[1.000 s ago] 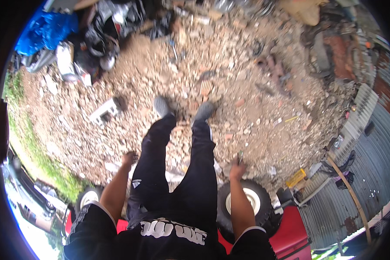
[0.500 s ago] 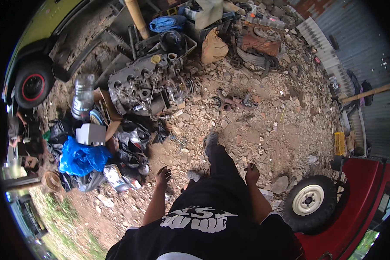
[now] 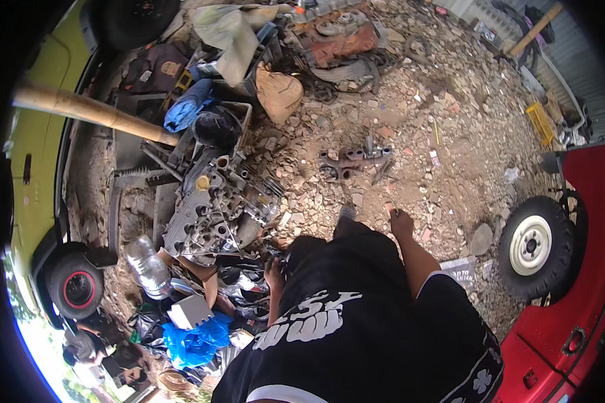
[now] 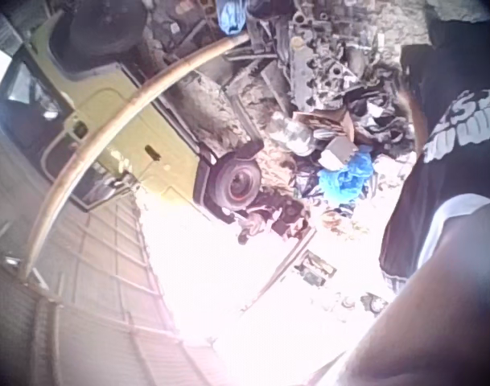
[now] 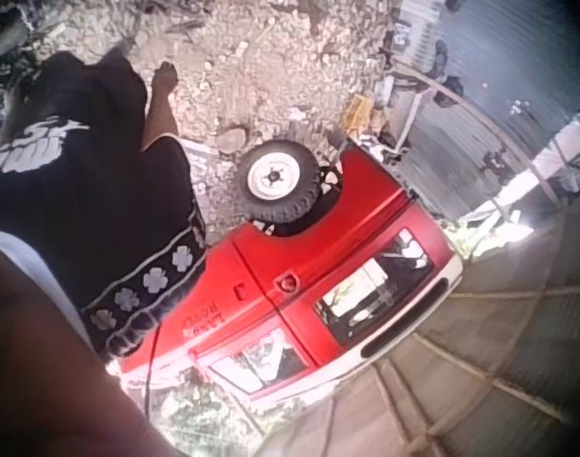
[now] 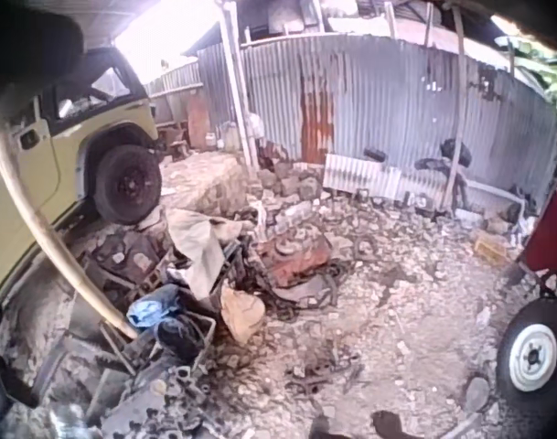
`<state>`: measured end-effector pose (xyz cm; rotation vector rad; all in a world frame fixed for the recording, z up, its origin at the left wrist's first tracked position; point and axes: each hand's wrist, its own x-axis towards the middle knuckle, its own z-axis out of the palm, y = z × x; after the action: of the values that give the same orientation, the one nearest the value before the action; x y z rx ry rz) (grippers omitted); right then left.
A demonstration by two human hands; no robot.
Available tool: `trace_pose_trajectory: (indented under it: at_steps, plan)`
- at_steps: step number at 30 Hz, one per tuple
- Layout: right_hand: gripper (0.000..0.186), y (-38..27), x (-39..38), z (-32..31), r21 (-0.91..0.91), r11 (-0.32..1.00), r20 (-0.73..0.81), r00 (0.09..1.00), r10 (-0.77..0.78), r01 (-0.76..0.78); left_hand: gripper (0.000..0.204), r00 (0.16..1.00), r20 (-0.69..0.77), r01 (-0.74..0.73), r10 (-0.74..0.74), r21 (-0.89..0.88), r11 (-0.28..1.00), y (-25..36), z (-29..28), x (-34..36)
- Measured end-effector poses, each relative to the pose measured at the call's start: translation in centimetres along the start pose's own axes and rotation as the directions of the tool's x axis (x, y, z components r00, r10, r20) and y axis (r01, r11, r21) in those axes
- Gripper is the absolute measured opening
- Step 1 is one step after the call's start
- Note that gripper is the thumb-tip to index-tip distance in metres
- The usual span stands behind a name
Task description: The person sits on the ground and uses a wrench to loosen and remove bolts from a metal exhaust manifold. They separate the manifold into two pieces and then reassemble them, tightening the bolts back into place.
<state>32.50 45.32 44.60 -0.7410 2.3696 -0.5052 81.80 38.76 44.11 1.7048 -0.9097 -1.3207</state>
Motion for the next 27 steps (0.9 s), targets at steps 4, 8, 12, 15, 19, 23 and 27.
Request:
trace_pose_trajectory:
  at_steps: [4,8,12,15,19,23,27]
  plan:
    - [0.044,-7.9,3.6,-1.5,0.256,0.964,0.012,0.997,0.072,-0.073,0.036,0.984,0.157,0.109,-0.080,-0.181,0.978,16.4,8.2,5.7]
    - [0.039,-11.9,7.4,1.4,0.301,0.949,-0.030,0.994,0.107,-0.093,0.035,0.940,0.337,0.078,-0.044,-0.088,0.993,24.8,14.7,13.4]
    - [0.031,-13.4,8.1,-1.9,0.247,0.963,-0.105,0.985,0.134,-0.104,0.039,0.827,0.554,0.036,-0.096,0.118,0.992,28.9,21.0,21.9]
    - [0.034,-11.8,7.5,-2.1,0.543,0.648,-0.174,0.683,0.710,-0.535,0.039,0.709,0.694,-0.140,-0.127,0.315,0.939,30.0,26.2,30.6]
    - [0.032,-9.9,2.6,3.8,0.770,0.166,-0.093,0.149,0.984,-0.616,0.041,0.517,0.837,-0.353,-0.179,0.399,0.846,33.0,34.6,37.4]
    - [0.055,-10.8,-1.3,14.5,0.650,0.053,0.063,0.123,0.990,-0.758,0.042,0.408,0.854,-0.314,-0.324,0.464,0.828,37.4,42.0,36.7]
    - [0.041,-15.7,-1.7,20.2,0.695,-0.041,0.138,0.078,0.987,-0.718,0.041,0.263,0.833,-0.459,-0.486,0.551,0.696,38.6,49.2,34.4]
